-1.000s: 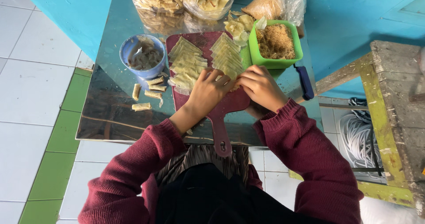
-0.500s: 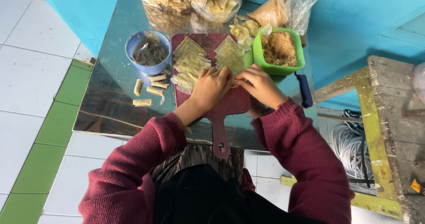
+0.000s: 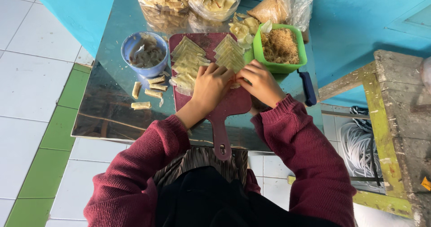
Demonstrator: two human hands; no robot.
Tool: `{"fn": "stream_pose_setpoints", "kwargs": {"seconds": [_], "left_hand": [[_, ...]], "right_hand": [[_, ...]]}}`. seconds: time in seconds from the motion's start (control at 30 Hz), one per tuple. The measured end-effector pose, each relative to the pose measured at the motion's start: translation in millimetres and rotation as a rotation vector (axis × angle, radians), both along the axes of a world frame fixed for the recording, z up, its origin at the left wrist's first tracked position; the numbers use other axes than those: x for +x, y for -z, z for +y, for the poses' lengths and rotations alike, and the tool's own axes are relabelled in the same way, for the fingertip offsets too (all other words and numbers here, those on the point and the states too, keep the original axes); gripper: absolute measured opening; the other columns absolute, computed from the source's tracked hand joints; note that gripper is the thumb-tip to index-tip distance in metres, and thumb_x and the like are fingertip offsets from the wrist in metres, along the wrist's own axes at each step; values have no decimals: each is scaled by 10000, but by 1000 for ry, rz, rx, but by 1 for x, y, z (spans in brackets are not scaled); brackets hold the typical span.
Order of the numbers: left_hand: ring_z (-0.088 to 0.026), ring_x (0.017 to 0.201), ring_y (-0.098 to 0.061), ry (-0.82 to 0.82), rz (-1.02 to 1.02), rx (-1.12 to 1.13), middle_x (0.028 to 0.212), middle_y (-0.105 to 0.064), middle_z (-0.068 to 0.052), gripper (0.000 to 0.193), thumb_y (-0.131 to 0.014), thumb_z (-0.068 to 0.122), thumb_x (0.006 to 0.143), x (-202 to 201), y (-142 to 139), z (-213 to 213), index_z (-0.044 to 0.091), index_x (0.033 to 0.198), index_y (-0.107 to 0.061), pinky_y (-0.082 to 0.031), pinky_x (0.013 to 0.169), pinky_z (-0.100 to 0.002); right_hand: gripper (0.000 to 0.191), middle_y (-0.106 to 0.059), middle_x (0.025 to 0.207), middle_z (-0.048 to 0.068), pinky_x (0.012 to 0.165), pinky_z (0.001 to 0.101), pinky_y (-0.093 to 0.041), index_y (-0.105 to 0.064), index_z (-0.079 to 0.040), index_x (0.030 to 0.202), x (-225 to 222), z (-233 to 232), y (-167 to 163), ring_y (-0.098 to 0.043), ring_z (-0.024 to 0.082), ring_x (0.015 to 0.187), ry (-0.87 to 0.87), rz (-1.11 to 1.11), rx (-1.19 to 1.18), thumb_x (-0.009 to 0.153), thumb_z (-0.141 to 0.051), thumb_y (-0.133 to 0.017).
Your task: The person takes thin square pastry sheets, spoons filling from a bowl onto them, and rolls each sheet by hand into a cylinder, setting the finished rolls on the table. They occasionally reach into a green container of brown crumbs and add it to the sheets before rolling.
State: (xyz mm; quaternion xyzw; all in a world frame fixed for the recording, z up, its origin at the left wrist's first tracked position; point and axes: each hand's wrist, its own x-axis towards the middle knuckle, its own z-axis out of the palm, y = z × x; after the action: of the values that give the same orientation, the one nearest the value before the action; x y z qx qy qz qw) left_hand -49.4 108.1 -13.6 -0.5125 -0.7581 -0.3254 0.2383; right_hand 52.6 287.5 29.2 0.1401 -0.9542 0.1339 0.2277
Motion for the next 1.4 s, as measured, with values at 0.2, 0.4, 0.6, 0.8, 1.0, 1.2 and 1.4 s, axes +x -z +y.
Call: {"fn": "stream_pose_setpoints", "kwargs": {"seconds": [0.2,0.4,0.6,0.8,1.0,1.2,1.4], "left_hand": [[-182,952,-645,2,273,-47,898,-657,22,128,-691,253,898,1,0,-7,155,980,-684,-471,906,-358],[-198,920,-645,-27,190,-31,890,-658,-2,158,-688,288,943,3,-1,-4,132,945,-672,-469,885,-371],[-232,911,-638,-38,38,30,888,-655,-23,92,-689,224,898,5,1,1,135,923,-680,-474,829,-384],[-235,918,-641,-41,35,7,940,-649,-31,127,-686,132,847,0,9,4,126,974,-678,-527,816,-369],[-233,907,-648,-21,110,5,934,-639,-30,125,-676,147,868,-4,11,3,117,987,-655,-522,802,-366],[-233,876,-641,-90,118,8,896,-630,-39,88,-671,205,897,0,10,4,128,921,-636,-507,787,-369],[-220,880,-648,-118,105,-10,874,-628,-26,105,-671,225,963,0,9,6,129,950,-631,-497,797,-366]], "right_hand": [[146,-659,967,97,877,390,-517,-671,-22,931,7,0,-2,-596,296,964,-43,22,9,827,-28,-774],[162,-661,976,97,881,394,-514,-673,-9,968,1,-2,-3,-597,298,973,-32,-12,-28,846,-43,-774],[135,-646,982,80,897,397,-503,-681,-19,969,-2,4,0,-584,293,998,10,-53,-40,869,-51,-767],[111,-637,1004,78,923,397,-492,-693,-53,920,-3,-2,5,-576,288,1016,51,73,65,836,-34,-763],[140,-652,1030,39,944,396,-470,-680,-55,987,-2,-8,7,-589,253,1011,97,95,99,879,-44,-767],[189,-669,1025,55,920,403,-459,-694,-76,1001,0,-4,6,-600,273,1012,38,90,87,826,-35,-753],[144,-672,1029,48,938,399,-468,-657,-35,1004,-8,0,9,-595,262,1014,61,50,29,898,-38,-754]]}}
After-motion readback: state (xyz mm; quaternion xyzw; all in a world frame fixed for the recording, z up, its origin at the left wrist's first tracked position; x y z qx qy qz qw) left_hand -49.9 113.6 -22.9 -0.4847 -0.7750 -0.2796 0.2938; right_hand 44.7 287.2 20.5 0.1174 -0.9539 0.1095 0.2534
